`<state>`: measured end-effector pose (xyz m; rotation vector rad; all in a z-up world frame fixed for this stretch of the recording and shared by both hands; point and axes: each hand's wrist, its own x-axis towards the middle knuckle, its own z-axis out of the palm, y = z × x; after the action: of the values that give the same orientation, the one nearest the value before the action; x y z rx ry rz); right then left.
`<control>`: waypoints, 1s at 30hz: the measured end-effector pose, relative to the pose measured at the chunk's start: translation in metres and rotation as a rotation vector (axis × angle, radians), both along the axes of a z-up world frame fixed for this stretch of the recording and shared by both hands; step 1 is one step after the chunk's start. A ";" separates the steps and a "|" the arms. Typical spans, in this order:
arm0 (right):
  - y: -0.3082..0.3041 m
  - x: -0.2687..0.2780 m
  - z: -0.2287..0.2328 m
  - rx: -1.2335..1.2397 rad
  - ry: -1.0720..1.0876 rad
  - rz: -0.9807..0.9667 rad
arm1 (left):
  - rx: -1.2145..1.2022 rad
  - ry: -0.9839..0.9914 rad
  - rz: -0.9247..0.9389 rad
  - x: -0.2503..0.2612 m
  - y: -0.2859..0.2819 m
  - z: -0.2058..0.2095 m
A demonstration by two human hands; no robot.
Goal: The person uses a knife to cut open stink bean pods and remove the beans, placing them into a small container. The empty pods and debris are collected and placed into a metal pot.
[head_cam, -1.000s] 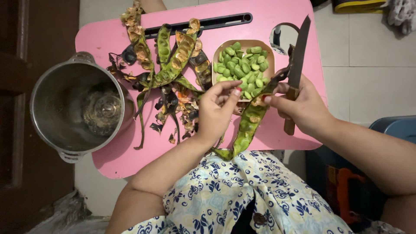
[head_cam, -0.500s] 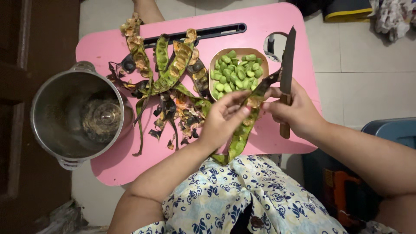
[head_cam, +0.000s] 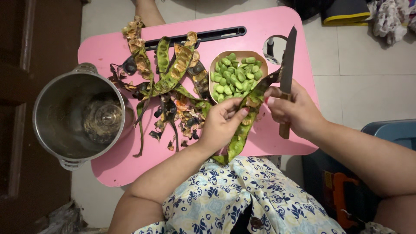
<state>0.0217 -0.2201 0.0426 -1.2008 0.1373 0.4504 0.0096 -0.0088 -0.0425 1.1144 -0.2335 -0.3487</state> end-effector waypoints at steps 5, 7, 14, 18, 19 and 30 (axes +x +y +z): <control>0.000 -0.002 -0.005 -0.469 -0.084 0.024 | 0.012 0.006 -0.027 -0.002 0.005 0.013; 0.004 -0.003 -0.007 -0.503 -0.174 0.065 | -0.047 0.030 -0.033 -0.002 0.007 0.018; 0.011 -0.008 -0.014 -0.451 -0.233 0.144 | 0.044 -0.078 0.063 -0.001 0.005 0.019; 0.001 0.000 -0.012 -0.427 -0.143 0.179 | 0.020 0.010 0.116 0.001 0.005 0.011; 0.000 -0.001 -0.010 -0.531 -0.202 0.176 | 0.017 0.013 0.126 0.002 0.005 0.009; 0.002 -0.010 0.013 -0.840 -0.767 0.305 | -0.165 0.154 0.164 0.005 0.006 0.003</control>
<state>0.0117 -0.2177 0.0558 -2.1581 -0.5805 0.1540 0.0146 -0.0028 -0.0396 0.9322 -0.0337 -0.2627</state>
